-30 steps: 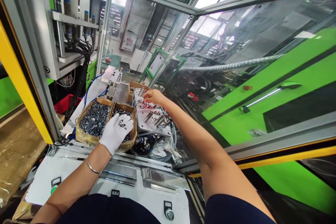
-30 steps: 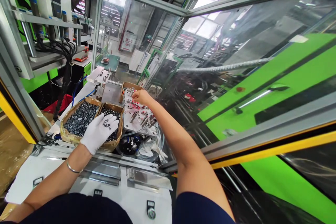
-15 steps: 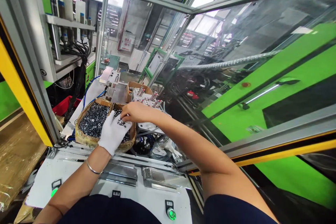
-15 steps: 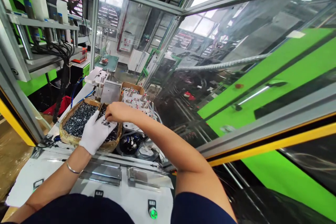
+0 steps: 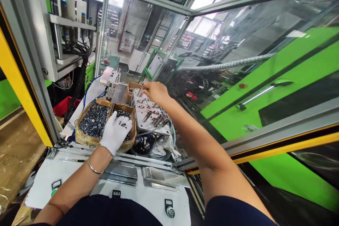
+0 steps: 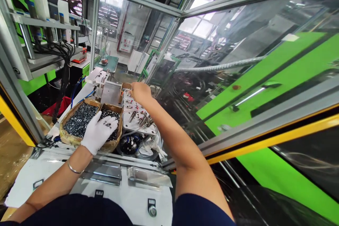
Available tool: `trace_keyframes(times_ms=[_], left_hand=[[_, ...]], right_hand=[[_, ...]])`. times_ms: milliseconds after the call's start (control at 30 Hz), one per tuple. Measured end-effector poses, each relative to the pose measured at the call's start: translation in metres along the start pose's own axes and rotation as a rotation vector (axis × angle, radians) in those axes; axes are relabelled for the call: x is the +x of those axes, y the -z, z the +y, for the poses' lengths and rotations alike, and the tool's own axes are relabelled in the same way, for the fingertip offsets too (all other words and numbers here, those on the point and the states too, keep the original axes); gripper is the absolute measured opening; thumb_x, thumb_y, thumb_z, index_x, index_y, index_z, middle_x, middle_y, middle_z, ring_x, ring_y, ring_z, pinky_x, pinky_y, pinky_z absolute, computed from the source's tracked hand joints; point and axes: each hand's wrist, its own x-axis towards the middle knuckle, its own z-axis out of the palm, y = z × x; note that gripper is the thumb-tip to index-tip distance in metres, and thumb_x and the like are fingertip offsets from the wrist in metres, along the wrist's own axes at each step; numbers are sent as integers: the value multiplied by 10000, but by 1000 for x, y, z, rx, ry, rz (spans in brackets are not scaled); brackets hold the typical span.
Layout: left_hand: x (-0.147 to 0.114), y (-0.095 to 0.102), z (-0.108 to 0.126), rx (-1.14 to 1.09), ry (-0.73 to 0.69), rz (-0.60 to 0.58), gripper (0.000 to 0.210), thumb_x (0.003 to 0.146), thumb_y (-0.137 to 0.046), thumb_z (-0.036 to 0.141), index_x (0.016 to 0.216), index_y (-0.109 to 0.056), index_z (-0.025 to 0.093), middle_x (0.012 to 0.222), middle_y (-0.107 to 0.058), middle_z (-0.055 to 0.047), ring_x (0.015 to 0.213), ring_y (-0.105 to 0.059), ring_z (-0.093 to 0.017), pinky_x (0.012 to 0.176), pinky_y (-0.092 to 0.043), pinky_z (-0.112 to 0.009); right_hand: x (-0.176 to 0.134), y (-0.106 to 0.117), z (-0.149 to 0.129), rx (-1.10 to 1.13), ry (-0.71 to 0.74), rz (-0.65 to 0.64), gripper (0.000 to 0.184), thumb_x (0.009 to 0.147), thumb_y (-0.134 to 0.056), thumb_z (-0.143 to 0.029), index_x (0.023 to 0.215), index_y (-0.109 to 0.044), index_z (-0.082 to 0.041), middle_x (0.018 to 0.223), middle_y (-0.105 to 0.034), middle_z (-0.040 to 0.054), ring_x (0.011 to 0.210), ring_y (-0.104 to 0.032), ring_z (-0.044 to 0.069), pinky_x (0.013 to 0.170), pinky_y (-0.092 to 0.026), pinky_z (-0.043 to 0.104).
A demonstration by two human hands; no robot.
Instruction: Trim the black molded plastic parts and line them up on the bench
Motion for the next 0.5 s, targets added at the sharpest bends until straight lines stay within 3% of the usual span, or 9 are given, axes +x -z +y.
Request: trace_keyframes(times_ms=[67,167,267,400,500], left_hand=[[2,1,0,9,30,-75,256,895,-512,381,878,-613,146,905,-637,-116,882,-649,-207,790,-571,-363],[5,1,-2,-17,33,-173,301,930,-446,365,849,-618,132,851,-654,-101,822,-652,-182,766,-566,-331],[6,0,-3,-28,29,-236,338,958,-387,341,878,-626,117,842,-679,-87,804,-657,-164,771,-561,-313],[6,2,-5,4,62,-238,306,943,-425,329,915,-630,104,883,-696,-112,835,-677,-185,821,-565,-354],[10,5,-5,10,11,-123,152,896,-478,151,931,-621,115,864,-688,-105,838,-691,-174,818,-577,-318]], right_hand=[[-10,-4,-11,29,68,-53,178,875,-571,-201,860,-745,-167,872,-741,71,791,-643,176,632,-372,233],[-28,-21,-41,97,291,-257,128,828,-650,-261,866,-757,-200,893,-748,42,815,-653,166,636,-372,221],[-39,-31,-61,102,337,-368,116,785,-688,-234,857,-760,-179,860,-749,52,780,-651,161,602,-357,214],[-33,-31,-56,144,335,-389,107,743,-679,-144,819,-754,-142,796,-742,47,701,-628,135,583,-361,199],[-15,-28,-30,194,339,-249,171,789,-594,-119,851,-752,-142,845,-743,48,750,-632,129,648,-399,195]])
